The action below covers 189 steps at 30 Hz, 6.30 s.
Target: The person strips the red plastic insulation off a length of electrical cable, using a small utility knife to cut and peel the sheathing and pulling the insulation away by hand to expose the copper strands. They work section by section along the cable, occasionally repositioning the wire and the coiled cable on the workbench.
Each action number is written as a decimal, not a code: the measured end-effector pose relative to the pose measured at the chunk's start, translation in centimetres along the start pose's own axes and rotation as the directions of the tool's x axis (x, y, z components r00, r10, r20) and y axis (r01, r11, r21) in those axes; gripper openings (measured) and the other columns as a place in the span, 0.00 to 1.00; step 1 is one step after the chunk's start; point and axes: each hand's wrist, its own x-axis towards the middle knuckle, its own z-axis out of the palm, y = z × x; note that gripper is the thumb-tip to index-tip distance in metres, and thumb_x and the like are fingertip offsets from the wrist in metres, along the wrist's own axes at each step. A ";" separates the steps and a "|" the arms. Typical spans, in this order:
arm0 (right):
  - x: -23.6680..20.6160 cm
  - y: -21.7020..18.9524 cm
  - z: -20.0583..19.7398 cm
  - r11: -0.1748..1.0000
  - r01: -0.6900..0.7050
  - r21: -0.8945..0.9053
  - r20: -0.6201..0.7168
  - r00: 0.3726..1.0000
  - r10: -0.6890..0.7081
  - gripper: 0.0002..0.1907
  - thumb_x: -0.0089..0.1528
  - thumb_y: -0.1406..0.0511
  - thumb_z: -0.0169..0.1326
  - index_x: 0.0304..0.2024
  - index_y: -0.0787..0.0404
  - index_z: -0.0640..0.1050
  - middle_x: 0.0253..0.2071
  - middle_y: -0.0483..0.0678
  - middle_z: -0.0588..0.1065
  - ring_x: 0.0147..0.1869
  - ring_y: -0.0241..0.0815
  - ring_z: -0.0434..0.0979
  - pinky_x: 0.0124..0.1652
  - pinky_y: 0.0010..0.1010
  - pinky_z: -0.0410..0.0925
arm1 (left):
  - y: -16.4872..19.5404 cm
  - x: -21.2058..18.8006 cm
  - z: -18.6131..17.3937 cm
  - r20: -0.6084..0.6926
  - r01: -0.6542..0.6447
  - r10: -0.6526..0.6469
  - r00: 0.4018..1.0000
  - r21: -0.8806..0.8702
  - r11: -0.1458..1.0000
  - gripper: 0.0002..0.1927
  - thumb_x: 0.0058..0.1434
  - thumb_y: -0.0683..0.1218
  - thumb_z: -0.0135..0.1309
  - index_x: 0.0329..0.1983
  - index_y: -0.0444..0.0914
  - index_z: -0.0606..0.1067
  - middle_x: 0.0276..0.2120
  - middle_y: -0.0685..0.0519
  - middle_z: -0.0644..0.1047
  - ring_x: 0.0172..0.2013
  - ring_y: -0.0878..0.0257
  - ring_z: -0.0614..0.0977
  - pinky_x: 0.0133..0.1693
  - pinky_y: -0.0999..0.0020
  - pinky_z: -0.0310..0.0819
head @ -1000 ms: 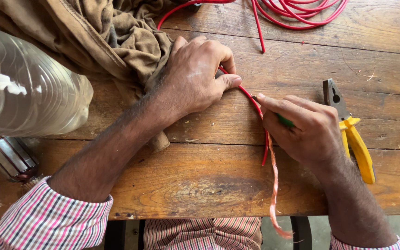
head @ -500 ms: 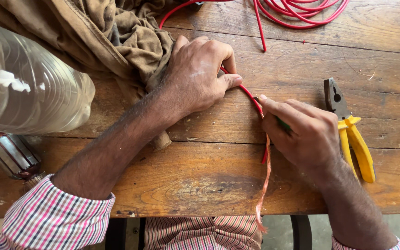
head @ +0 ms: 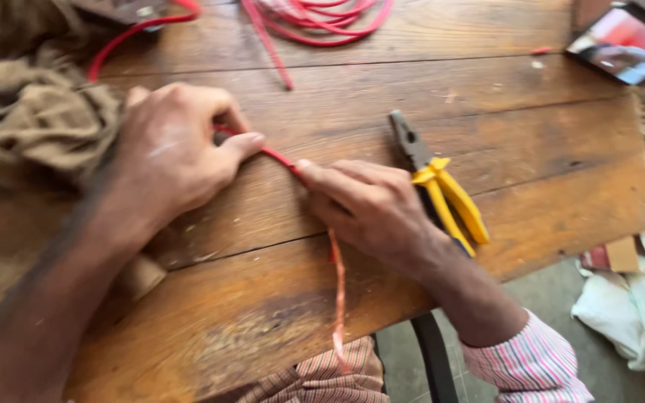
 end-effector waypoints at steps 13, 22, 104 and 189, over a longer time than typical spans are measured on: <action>0.2 -0.6 0.0 0.997 -0.012 -0.076 -0.008 1.000 0.011 0.17 0.61 0.71 0.62 0.53 0.63 0.80 0.35 0.51 0.79 0.34 0.45 0.81 0.35 0.35 0.73 | 0.0 0.0 -0.1 -0.034 -0.032 0.031 0.999 -0.041 0.999 0.12 0.56 0.56 0.66 0.30 0.44 0.83 0.29 0.51 0.83 0.37 0.52 0.82 0.47 0.48 0.63; -0.1 -0.9 -0.2 0.988 -0.050 -0.147 0.014 0.998 0.053 0.17 0.60 0.71 0.63 0.51 0.64 0.81 0.33 0.51 0.78 0.33 0.46 0.80 0.34 0.35 0.72 | -0.4 0.0 0.5 -0.092 -0.089 0.082 0.992 -0.067 0.994 0.12 0.55 0.55 0.67 0.27 0.44 0.82 0.28 0.52 0.83 0.39 0.54 0.82 0.46 0.49 0.62; -2.0 -2.5 0.4 0.989 -0.133 -0.063 -0.048 0.990 0.130 0.17 0.60 0.70 0.64 0.52 0.62 0.80 0.38 0.50 0.81 0.37 0.43 0.84 0.37 0.31 0.76 | -0.5 0.2 0.9 -0.055 -0.066 0.062 0.997 -0.092 0.994 0.12 0.55 0.57 0.67 0.29 0.46 0.83 0.29 0.53 0.83 0.37 0.53 0.83 0.47 0.48 0.62; 1.7 -1.1 1.3 0.817 -0.437 0.375 -0.140 0.845 0.516 0.12 0.66 0.67 0.58 0.52 0.63 0.76 0.38 0.45 0.81 0.38 0.28 0.81 0.35 0.20 0.74 | -1.1 -0.9 -1.4 0.101 -0.002 0.043 0.994 -0.378 0.926 0.13 0.60 0.52 0.60 0.44 0.42 0.82 0.33 0.52 0.85 0.36 0.63 0.87 0.44 0.63 0.79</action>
